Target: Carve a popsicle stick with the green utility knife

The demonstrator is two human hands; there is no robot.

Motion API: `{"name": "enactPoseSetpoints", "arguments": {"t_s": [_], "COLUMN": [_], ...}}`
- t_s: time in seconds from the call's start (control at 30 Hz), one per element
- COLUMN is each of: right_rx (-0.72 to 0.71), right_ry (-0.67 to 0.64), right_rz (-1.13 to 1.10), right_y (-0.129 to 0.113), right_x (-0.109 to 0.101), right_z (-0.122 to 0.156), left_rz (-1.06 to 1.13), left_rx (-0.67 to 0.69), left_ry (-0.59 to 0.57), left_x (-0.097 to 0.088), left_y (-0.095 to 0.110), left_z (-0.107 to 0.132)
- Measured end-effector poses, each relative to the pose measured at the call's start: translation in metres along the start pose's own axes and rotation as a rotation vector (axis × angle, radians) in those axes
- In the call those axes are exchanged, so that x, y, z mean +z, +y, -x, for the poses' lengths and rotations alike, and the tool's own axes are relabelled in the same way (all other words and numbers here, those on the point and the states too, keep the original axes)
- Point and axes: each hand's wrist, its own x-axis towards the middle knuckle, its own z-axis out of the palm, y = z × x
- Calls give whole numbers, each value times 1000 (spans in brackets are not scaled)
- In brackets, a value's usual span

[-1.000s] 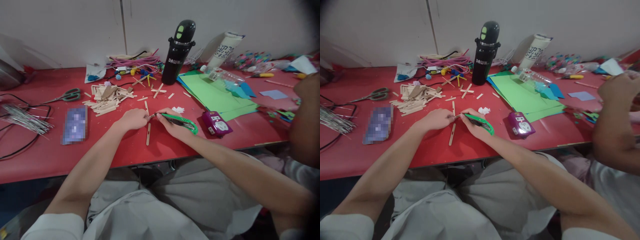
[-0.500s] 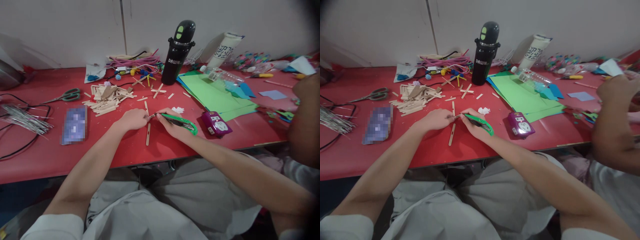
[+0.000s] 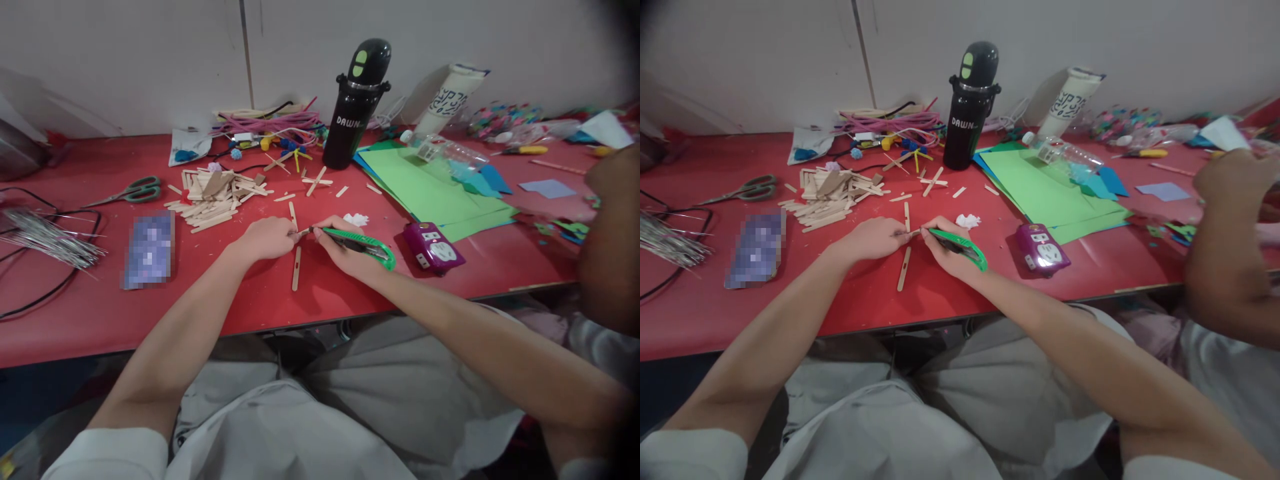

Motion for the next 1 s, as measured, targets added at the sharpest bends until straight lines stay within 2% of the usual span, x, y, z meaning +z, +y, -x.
{"name": "enactPoseSetpoints", "arguments": {"t_s": [0.2, 0.43, 0.73, 1.0], "right_rx": [8, 5, 8, -11], "right_ry": [-7, 26, -26, 23], "right_rz": [22, -1, 30, -40], "right_y": [6, -1, 5, 1], "right_x": [1, 1, 1, 4], "right_z": [1, 0, 0, 0], "left_rz": [-4, -6, 1, -16], "left_rx": [-14, -10, -11, -11], "left_ry": [-9, 2, -1, -2], "left_x": [-1, 0, 0, -1], "left_y": [1, 0, 1, 1], "left_z": [1, 0, 0, 2]}}
